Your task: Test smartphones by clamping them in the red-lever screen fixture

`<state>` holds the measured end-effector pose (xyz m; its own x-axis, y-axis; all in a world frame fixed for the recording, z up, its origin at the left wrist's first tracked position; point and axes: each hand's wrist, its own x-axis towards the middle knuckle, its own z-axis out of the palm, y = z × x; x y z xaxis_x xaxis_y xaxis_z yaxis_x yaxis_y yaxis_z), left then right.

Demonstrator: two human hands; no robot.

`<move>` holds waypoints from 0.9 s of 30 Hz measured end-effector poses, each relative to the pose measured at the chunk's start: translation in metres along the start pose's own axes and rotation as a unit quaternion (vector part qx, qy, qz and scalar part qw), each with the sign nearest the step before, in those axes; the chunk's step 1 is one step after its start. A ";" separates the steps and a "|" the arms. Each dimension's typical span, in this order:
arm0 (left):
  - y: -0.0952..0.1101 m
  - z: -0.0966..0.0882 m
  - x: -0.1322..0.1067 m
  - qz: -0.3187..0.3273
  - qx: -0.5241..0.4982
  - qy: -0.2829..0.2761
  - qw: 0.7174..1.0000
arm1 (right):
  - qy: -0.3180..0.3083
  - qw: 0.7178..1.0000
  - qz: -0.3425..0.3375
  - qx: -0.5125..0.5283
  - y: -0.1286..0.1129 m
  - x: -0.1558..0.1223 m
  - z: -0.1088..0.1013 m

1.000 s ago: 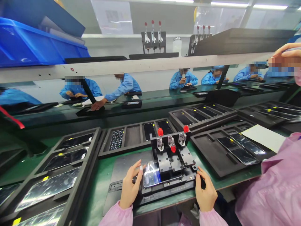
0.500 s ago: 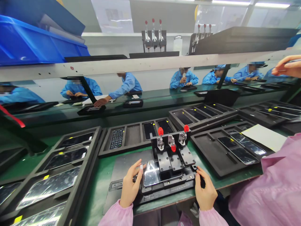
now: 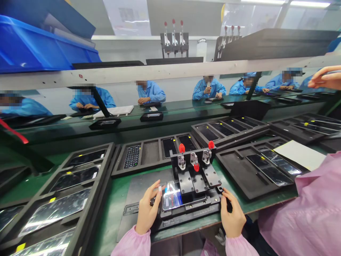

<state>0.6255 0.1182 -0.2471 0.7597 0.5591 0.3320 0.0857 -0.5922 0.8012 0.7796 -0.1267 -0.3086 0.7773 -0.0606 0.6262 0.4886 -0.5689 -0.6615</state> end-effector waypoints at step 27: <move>0.017 0.011 0.009 -0.098 -0.189 -0.005 0.977 | -0.117 0.968 -0.121 0.187 -0.150 0.119 -0.007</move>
<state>0.6411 0.1066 -0.2360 0.7596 0.6329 0.1502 -0.0125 -0.2167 0.9762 0.7956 -0.0542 -0.1318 0.6691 0.2506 0.6996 0.7430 -0.2039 -0.6375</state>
